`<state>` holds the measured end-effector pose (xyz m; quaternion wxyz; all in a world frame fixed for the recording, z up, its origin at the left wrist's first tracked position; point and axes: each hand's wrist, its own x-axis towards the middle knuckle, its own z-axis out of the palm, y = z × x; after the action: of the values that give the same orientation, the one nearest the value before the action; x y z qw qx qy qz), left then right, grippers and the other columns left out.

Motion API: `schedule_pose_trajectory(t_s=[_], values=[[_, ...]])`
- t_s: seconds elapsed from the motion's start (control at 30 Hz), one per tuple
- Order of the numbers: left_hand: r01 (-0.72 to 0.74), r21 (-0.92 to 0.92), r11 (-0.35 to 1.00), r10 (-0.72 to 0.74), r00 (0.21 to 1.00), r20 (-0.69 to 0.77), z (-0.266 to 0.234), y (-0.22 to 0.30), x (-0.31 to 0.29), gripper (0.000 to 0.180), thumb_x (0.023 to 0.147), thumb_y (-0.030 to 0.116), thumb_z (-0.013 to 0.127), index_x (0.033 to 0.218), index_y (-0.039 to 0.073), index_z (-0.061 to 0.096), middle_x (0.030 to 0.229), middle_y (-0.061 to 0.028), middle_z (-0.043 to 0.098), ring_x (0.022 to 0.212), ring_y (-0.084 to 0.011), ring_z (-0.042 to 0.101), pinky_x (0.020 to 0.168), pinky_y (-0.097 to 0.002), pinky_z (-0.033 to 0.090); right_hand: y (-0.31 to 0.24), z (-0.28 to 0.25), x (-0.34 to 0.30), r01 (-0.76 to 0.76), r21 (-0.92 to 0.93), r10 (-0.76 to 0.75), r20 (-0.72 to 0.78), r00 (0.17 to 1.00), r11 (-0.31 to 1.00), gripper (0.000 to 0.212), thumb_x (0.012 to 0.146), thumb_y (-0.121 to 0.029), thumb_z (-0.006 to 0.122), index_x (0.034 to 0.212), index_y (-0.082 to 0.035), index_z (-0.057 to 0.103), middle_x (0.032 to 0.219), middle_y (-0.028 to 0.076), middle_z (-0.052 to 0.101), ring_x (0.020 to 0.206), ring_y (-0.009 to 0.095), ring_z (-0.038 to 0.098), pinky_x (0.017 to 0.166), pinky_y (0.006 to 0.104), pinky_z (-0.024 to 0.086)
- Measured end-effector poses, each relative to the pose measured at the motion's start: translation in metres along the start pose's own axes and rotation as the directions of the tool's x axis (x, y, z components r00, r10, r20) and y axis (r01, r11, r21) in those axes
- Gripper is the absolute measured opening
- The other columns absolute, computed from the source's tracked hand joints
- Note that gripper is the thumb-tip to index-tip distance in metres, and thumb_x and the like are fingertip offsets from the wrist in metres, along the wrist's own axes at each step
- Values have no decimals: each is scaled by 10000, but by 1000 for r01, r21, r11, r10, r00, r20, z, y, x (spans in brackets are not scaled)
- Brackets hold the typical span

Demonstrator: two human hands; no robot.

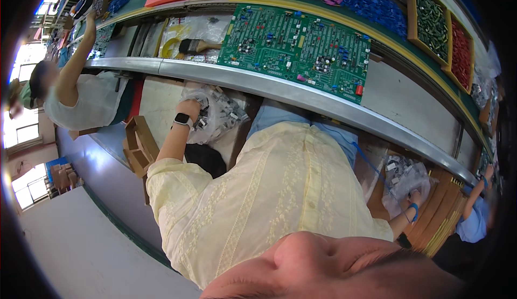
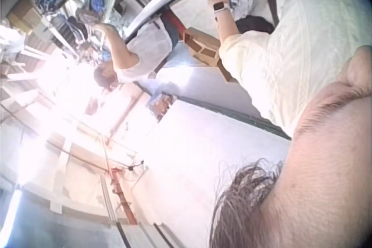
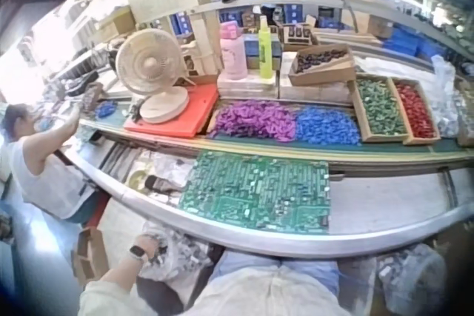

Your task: Manual assembly of electronic components onto a printed circuit board on a production line.

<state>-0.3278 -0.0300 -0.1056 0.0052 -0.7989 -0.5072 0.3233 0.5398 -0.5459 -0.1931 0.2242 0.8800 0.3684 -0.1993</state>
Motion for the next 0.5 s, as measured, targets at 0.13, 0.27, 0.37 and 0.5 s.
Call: schedule_pose_trajectory(t_s=[0.13, 0.27, 0.37, 0.5], values=[[68, 102, 992, -77, 993, 84, 28, 8, 23, 204, 834, 179, 491, 906, 121, 673, 1025, -66, 615, 938, -236, 611, 714, -381, 520, -38, -101, -58, -166, -54, 161, -82, 983, 985, 273, 750, -174, 498, 891, 32, 609, 808, 240, 606, 905, 361, 597, 748, 455, 471], [99, 107, 989, -108, 991, 77, 41, 11, 24, 209, 843, 173, 482, 912, 102, 666, 1011, -71, 607, 937, -240, 601, 700, -373, 529, -209, -265, -121, 503, 748, 8, -561, 828, 433, 203, 835, -82, 529, 1012, -7, 592, 894, 29, 593, 753, 170, 547, 689, 292, 439], [94, 139, 986, -101, 994, 46, 42, 9, 28, 205, 847, 208, 498, 882, 137, 687, 993, -69, 619, 933, -254, 610, 705, -373, 533, -294, -303, -113, 518, 855, -308, -484, 819, 32, 205, 854, -69, 547, 1048, -22, 591, 855, 24, 576, 695, 88, 498, 648, 216, 427], [90, 166, 982, -101, 993, 56, 29, 14, 24, 187, 836, 138, 498, 867, 95, 678, 956, -100, 641, 885, -252, 632, 684, -361, 541, -386, -343, -97, 578, 816, -594, -465, 656, -1, 306, 846, -36, 559, 1151, -17, 533, 975, 70, 602, 895, 133, 584, 788, 259, 469]])
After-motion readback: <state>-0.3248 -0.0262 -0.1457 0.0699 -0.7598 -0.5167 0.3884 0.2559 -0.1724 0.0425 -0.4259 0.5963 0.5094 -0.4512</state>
